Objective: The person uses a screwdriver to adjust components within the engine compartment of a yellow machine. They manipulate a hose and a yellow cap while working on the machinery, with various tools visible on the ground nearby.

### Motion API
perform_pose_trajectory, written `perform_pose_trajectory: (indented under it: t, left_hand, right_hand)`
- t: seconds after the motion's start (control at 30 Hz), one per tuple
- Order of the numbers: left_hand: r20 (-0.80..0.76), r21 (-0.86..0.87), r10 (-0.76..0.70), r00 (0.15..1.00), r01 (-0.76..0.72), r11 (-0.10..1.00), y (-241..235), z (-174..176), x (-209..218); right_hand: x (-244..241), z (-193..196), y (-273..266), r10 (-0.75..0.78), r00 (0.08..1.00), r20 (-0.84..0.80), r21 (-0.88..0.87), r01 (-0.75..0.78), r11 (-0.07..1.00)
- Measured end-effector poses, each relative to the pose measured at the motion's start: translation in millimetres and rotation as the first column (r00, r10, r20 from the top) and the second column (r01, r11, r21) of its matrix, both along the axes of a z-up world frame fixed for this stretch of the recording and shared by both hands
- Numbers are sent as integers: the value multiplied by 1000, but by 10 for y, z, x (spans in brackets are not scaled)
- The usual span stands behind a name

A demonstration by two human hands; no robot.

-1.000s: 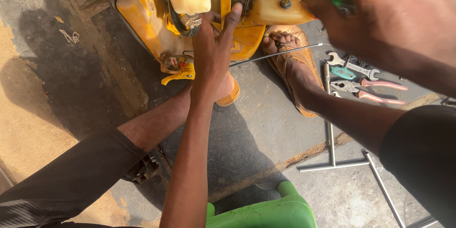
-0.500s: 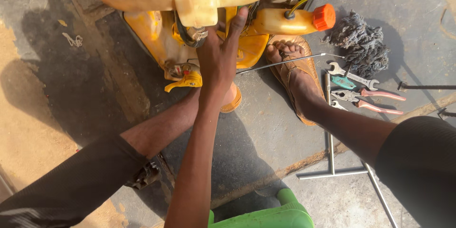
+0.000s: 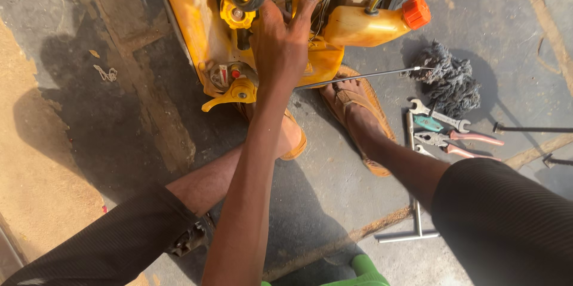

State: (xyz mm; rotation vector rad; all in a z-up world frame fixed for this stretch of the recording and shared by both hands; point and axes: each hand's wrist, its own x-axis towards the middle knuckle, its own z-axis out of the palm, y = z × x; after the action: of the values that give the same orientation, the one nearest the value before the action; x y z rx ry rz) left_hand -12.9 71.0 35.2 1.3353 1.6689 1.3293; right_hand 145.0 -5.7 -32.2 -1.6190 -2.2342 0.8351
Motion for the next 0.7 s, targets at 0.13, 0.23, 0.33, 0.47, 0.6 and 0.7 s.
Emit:
perform_pose_trajectory:
  t: [0.13, 0.23, 0.33, 0.47, 0.6, 0.7]
  left_hand:
    - [-64, -17, 24, 998, -25, 1000, 176, 129, 45]
    - [-64, -178, 35, 997, -46, 983, 270, 260, 74]
    - [-86, -316, 19, 996, -45, 948, 338, 346, 71]
    - [-105, -225, 22, 994, -45, 973, 402, 370, 49]
    - [-123, -312, 17, 992, -54, 948, 440, 364, 55]
    - [-109, -198, 28, 994, -49, 979, 445, 368, 63]
  right_hand:
    - [-346, 538, 118, -463, 855, -234, -459, 323, 828]
    - [-444, 1024, 417, -257, 920, -294, -279, 175, 944]
    - [-26, 1591, 586, -93, 945, -312, 87, 126, 988]
    - [661, 2203, 472, -176, 945, -276, 318, 262, 911]
    - [871, 2125, 378, -292, 929, -229, 150, 330, 932]
    - [952, 2095, 562, -298, 950, 89, 35, 296, 954]
